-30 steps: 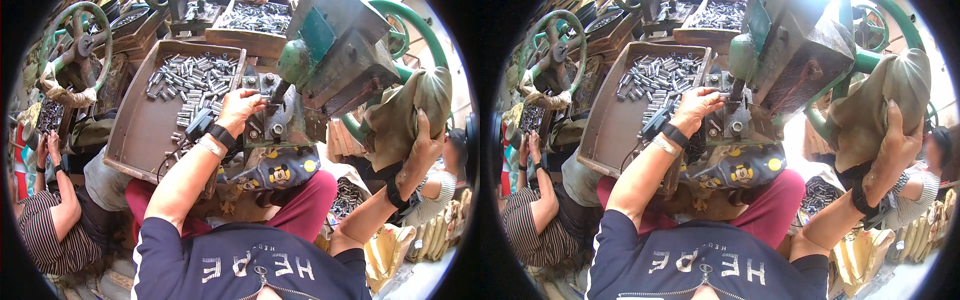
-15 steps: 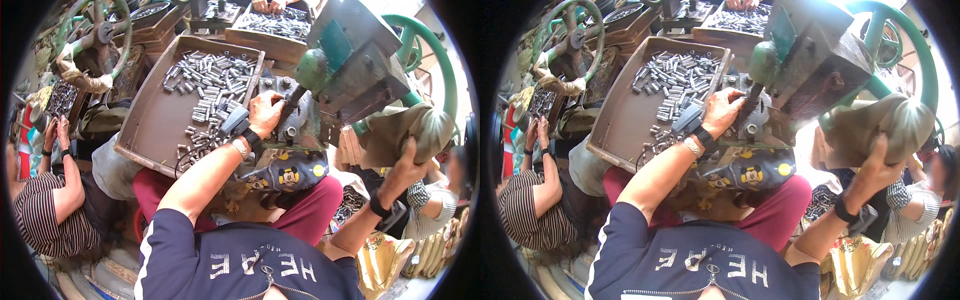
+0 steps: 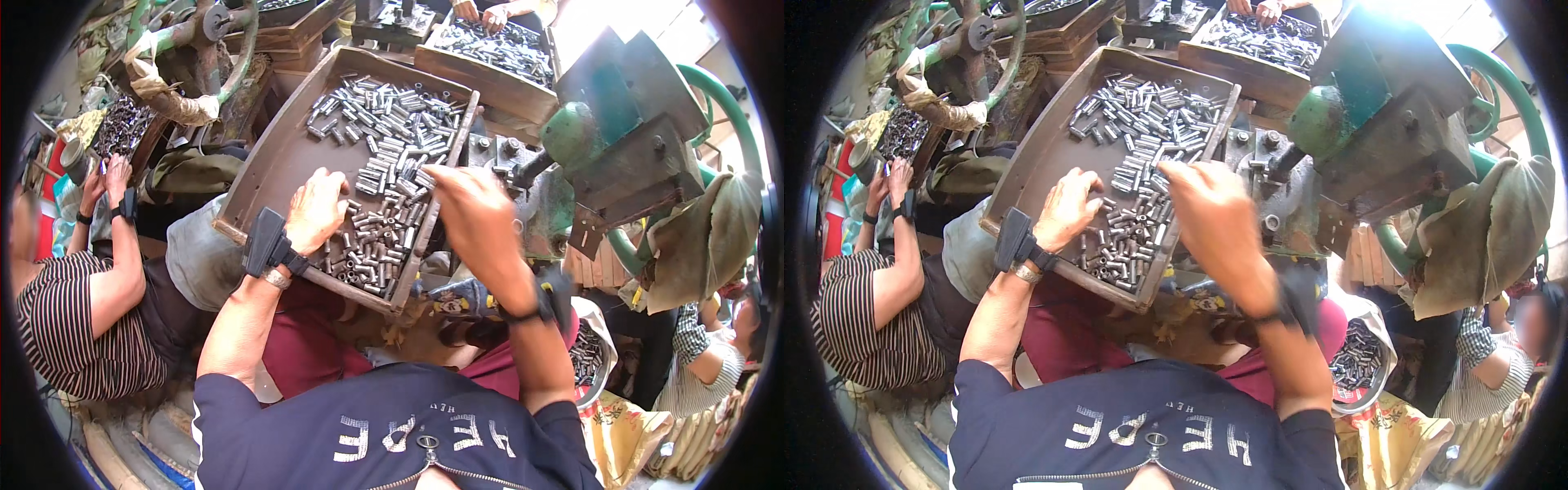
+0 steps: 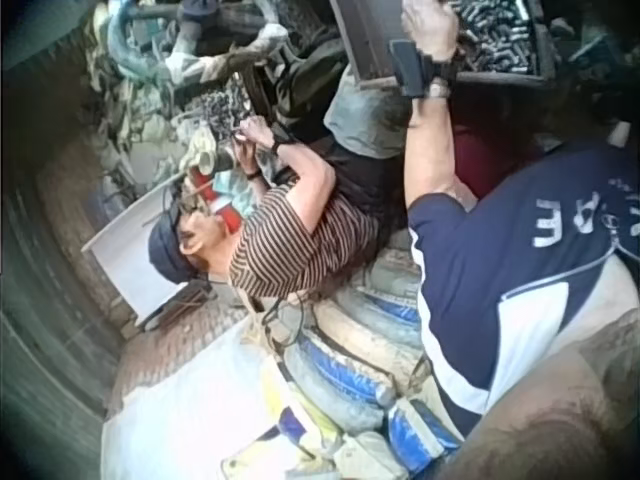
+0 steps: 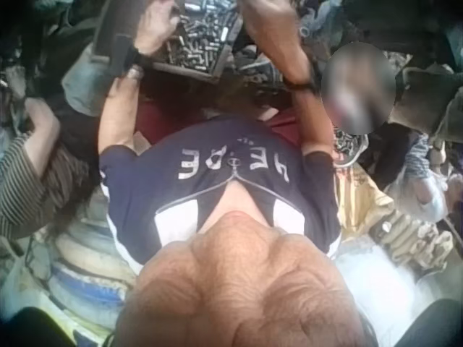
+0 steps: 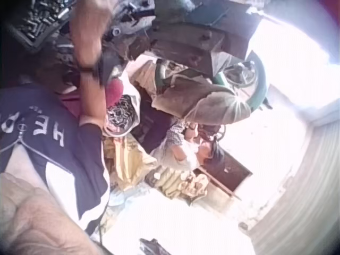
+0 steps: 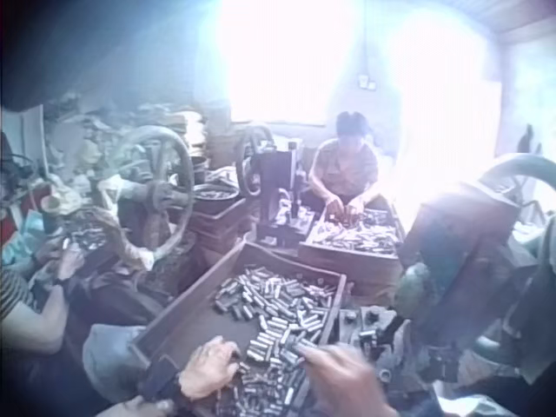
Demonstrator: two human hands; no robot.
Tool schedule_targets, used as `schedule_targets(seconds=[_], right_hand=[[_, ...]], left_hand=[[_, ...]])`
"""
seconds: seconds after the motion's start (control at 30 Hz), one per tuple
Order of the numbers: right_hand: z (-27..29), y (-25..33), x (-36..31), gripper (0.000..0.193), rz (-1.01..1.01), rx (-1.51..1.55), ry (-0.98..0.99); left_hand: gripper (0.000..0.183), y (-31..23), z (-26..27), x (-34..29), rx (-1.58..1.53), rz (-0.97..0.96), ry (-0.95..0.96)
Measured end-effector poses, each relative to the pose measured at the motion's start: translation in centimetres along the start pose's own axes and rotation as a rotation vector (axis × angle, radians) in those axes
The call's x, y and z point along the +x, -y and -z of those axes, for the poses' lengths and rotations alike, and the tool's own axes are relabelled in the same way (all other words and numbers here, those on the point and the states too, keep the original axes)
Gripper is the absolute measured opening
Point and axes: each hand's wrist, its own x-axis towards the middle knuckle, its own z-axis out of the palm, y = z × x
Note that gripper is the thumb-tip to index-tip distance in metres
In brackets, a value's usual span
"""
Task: The recorder uses a manual press and small tools to assemble metal components in a fabrication environment.
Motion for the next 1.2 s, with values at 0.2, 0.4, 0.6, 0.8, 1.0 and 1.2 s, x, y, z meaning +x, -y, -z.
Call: schedule_targets(seconds=[0.2, 0.4, 0.6, 0.8, 1.0, 1.2], right_hand=[[-12.6, -4.4, 3.3, 0.03, 0.19, -0.121, 0.27], [-13.1, -2.2, 3.2, 0.018, 0.041, -0.078, 0.491], [-8.4, -2.0, 0.9, 0.019, -0.218, 0.366, 0.207], [-2.8, -1.0, -3.4, 0.019, -0.58, 0.724, 0.161], [-0.7, 0.8, -5.9, 0.02, -0.797, 1.006, -0.049], [0.0, 1.7, -6.9, 0.021, -0.788, 1.098, -0.205]], left_hand=[[0.024, 0.2, -1.5, -0.7, 0.069, -0.07, 0.025], [0.023, 0.4, -1.5, -1.3, 0.047, -0.082, -0.008], [0.019, -0.2, -0.6, -0.3, -0.038, -0.126, 0.135], [0.04, -1.5, 0.0, -0.8, -0.152, -0.134, 0.093], [0.023, -6.3, 2.3, -1.7, -1.197, 0.394, 0.459], [0.016, -8.4, 0.3, -3.3, -1.401, 0.358, 0.471]])
